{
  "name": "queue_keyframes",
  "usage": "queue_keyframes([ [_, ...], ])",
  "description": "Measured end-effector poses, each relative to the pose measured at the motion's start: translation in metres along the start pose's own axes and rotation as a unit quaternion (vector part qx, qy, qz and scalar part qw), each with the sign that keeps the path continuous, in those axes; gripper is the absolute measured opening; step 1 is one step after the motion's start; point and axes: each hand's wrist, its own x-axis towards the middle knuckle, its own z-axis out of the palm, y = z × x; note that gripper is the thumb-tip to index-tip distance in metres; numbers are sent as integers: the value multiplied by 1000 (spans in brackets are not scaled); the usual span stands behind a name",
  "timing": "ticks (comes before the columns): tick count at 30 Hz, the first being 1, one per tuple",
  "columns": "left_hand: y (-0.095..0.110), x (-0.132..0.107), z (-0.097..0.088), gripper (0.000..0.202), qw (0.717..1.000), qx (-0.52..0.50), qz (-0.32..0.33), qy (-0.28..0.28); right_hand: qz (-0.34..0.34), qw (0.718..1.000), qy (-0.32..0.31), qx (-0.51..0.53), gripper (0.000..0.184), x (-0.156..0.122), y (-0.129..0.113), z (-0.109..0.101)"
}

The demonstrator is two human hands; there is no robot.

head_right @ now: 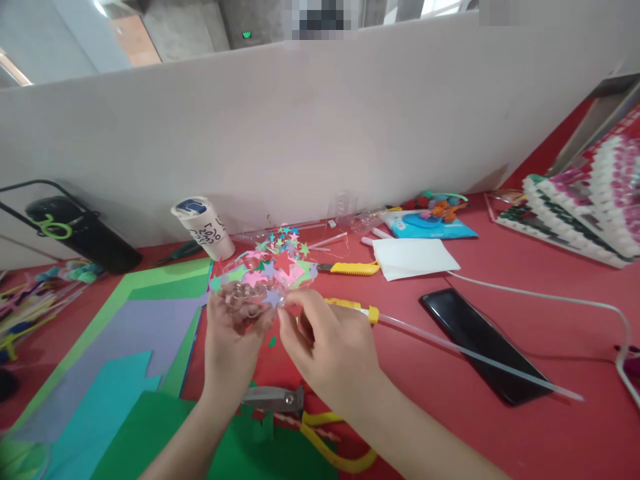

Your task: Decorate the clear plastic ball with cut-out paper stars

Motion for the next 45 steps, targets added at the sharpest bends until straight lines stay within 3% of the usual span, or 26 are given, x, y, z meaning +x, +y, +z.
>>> queue_keyframes([
  [6, 2, 2, 1, 40, 999, -41, -3, -10, 97, 986, -16, 137, 7, 1, -5, -1],
  [16, -7, 0, 4, 37, 998, -52, 5, -19, 222, 929, -34, 296, 8, 5, -8, -7],
  [19, -4, 1, 3, 35, 996, -72, -10, -45, 172, 955, -50, 237, 7, 6, -5, -8],
  [22, -1, 1, 1, 38, 994, -79, -26, -71, 62, 987, -51, 142, 9, 8, -1, -8],
  [25, 0, 0, 0, 37, 992, -87, -35, -85, -40, 995, -24, 91, 11, 9, 3, -8],
  [28, 0, -1, 1, 36, 989, -105, -36, -96, -90, 995, -4, 44, 12, 11, 7, -6],
  [37, -2, -3, 3, 35, 981, -137, -59, -120, -105, 990, 51, -81, 7, 12, 14, 2],
  [45, 2, -2, 3, 38, 975, -151, -98, -130, -84, 995, 38, -43, 9, 11, 14, -1],
])
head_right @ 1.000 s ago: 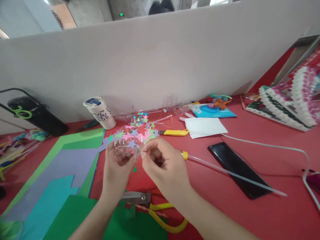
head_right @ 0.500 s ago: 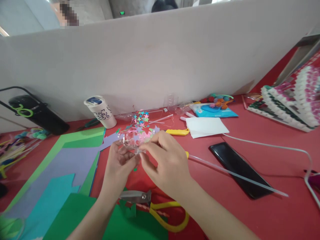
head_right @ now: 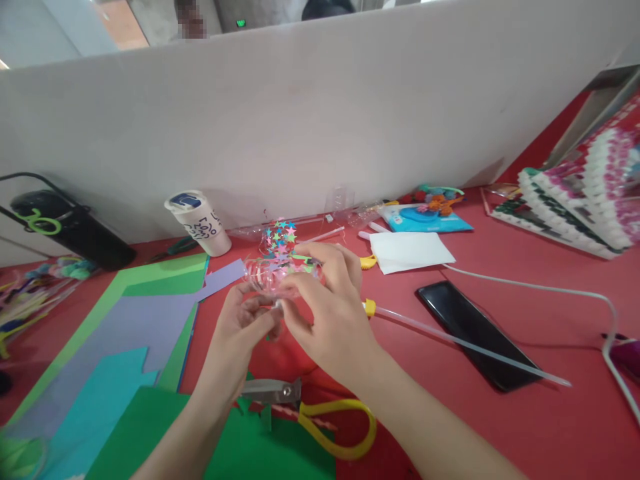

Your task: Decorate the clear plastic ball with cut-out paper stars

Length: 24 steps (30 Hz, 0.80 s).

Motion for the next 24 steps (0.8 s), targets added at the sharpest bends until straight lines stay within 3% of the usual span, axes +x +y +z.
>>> queue_keyframes([
  [4, -1, 3, -1, 42, 1000, -5, -15, 6, 17, 1000, 1, 24, 16, 3, -1, -5],
  [9, -1, 3, -2, 40, 1000, -8, -10, 14, 37, 998, 49, 31, 11, 6, -3, -13],
  [16, 1, 1, 0, 42, 1000, 10, 2, 13, 19, 1000, -9, 16, 9, 1, -2, -5],
  [24, -2, 3, -2, 42, 1000, -3, -7, 17, 17, 1000, 18, 14, 14, 4, -2, -9],
])
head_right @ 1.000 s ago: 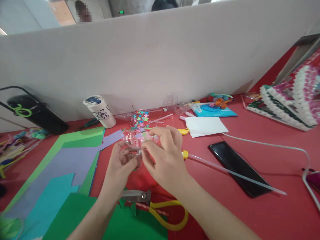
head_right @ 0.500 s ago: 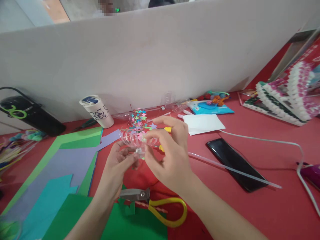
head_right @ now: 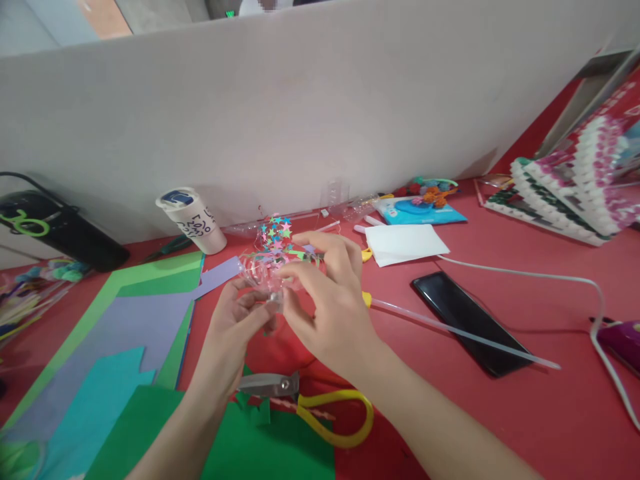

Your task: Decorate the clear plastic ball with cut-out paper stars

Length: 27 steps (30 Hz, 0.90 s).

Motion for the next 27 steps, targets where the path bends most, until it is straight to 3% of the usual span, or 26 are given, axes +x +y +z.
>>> queue_keyframes([
  [15, 1, -1, -1, 38, 1000, -18, -22, -11, 4, 1000, 14, -16, 21, 2, 7, -4],
  [18, 0, 0, -2, 39, 999, -20, -24, -9, 2, 999, -25, 21, 16, -2, 6, -2],
  [22, -2, 1, -2, 39, 1000, -11, 0, -6, 88, 989, -119, 23, 15, -9, 3, 5],
  [24, -3, 1, -3, 39, 1000, -6, 12, -6, 101, 987, -128, 8, 15, -11, 2, 8],
  [27, -2, 0, -2, 40, 1000, -3, 14, -8, 64, 991, -115, -16, 10, -12, 2, 11],
])
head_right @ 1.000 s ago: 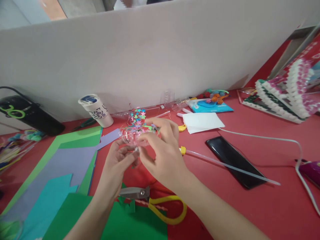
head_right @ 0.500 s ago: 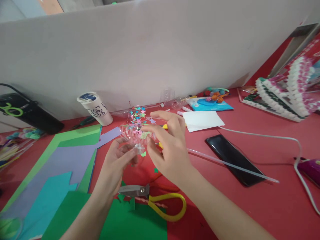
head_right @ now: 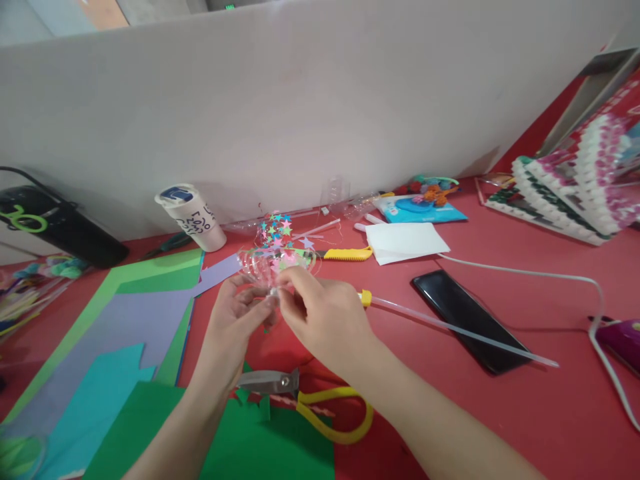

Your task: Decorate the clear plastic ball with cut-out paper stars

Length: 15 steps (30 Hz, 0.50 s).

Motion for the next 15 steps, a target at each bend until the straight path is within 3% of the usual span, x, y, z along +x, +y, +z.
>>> queue_keyframes([
  [8, 2, -1, 4, 44, 999, -22, -22, -7, -106, 990, 51, -73, 12, -2, 7, 6],
  [15, -2, 0, 4, 47, 999, -31, -25, 6, -122, 987, 68, -82, 15, -1, 6, 7],
])
